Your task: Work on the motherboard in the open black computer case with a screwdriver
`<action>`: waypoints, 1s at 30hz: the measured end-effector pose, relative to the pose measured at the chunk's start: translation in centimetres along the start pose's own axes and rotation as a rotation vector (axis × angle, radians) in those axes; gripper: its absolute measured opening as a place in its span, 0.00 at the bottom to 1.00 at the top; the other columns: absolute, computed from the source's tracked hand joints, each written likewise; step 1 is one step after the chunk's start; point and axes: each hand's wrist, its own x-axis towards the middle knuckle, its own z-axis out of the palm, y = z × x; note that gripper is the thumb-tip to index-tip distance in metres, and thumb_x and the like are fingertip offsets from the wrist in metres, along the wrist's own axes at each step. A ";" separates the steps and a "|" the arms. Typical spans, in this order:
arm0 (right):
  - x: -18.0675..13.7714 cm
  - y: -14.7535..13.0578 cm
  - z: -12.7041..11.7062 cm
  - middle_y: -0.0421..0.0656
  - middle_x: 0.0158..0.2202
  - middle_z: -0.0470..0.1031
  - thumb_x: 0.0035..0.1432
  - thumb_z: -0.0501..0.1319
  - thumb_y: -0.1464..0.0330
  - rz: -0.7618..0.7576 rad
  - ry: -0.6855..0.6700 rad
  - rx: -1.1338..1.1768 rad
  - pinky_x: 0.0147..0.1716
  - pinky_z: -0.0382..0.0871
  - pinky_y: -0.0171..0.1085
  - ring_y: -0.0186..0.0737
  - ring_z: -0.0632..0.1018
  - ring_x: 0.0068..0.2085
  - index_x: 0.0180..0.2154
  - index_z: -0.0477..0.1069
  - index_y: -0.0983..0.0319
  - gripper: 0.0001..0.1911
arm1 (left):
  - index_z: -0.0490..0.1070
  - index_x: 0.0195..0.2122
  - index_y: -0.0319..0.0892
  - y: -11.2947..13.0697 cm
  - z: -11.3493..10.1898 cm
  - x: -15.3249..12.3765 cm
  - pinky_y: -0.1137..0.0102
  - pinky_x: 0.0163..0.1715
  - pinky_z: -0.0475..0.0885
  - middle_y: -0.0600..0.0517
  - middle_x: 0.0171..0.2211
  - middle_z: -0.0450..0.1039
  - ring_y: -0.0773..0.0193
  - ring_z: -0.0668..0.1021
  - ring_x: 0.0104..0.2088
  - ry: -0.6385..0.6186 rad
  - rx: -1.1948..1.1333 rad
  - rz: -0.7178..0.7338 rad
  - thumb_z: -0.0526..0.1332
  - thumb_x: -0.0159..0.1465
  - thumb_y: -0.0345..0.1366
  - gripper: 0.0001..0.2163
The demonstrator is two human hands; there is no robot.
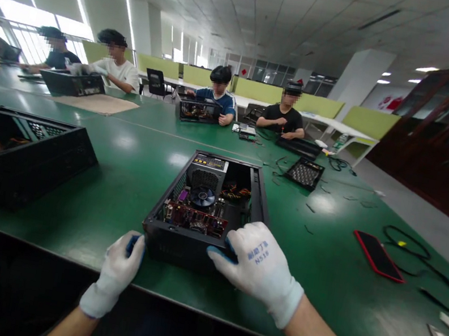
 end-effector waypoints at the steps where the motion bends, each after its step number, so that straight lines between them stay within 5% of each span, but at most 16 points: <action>1: 0.0 0.0 0.0 0.45 0.27 0.73 0.67 0.56 0.47 -0.006 0.006 -0.002 0.37 0.59 0.42 0.43 0.72 0.31 0.29 0.71 0.60 0.25 | 0.69 0.32 0.45 0.1 0.1 0.0 0.68 0.32 0.68 0.53 0.26 0.73 0.61 0.76 0.28 -0.001 0.010 0.001 0.55 0.71 0.42 0.12; 30: -0.1 -0.4 -0.1 0.47 0.30 0.76 0.68 0.53 0.45 0.039 0.031 -0.024 0.41 0.58 0.42 0.45 0.74 0.35 0.33 0.75 0.62 0.29 | 0.69 0.31 0.44 0.4 -0.1 0.1 0.69 0.33 0.67 0.53 0.26 0.73 0.61 0.75 0.29 0.010 0.023 -0.028 0.55 0.70 0.42 0.13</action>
